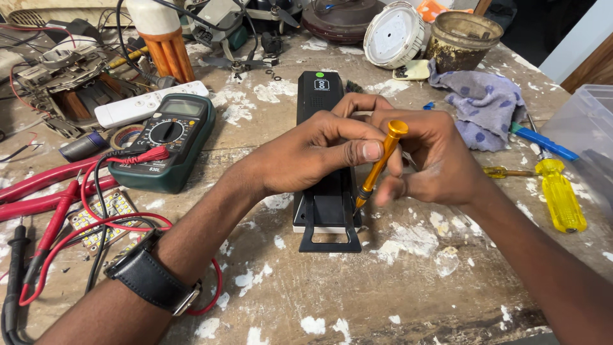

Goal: The person holds a black electronic light fixture on a cluttered workbench and unscrews its housing with a screwdriver. They use tweezers to work on small internal parts, flip the fixture over, and continue unscrewing screws on the other side.

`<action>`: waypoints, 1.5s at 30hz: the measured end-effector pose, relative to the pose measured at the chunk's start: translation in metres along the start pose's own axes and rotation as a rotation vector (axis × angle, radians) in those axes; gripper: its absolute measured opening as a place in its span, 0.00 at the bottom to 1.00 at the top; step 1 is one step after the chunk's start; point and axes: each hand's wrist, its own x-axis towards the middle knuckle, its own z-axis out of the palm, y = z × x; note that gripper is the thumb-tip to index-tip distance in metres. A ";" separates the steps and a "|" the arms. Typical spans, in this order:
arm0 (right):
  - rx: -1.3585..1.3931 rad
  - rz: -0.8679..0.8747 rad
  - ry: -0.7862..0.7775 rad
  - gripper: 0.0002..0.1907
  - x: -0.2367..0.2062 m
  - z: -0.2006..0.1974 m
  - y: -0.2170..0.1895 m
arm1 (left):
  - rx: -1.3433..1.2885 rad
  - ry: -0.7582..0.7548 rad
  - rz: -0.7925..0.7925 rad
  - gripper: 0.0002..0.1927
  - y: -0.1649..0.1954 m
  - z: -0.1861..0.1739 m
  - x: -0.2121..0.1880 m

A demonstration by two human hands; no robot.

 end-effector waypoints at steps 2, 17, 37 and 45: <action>0.041 0.080 -0.045 0.12 0.000 -0.004 0.003 | 0.029 -0.020 0.012 0.18 0.001 -0.001 0.000; 0.148 0.271 -0.124 0.11 -0.004 -0.010 0.018 | 0.003 -0.075 -0.019 0.19 0.004 -0.006 -0.002; 0.181 0.198 -0.246 0.05 -0.008 -0.011 0.023 | -0.092 -0.039 -0.019 0.13 0.008 -0.003 -0.003; 0.189 0.379 -0.112 0.09 -0.006 -0.006 0.028 | -0.032 -0.049 -0.010 0.15 0.010 -0.004 -0.006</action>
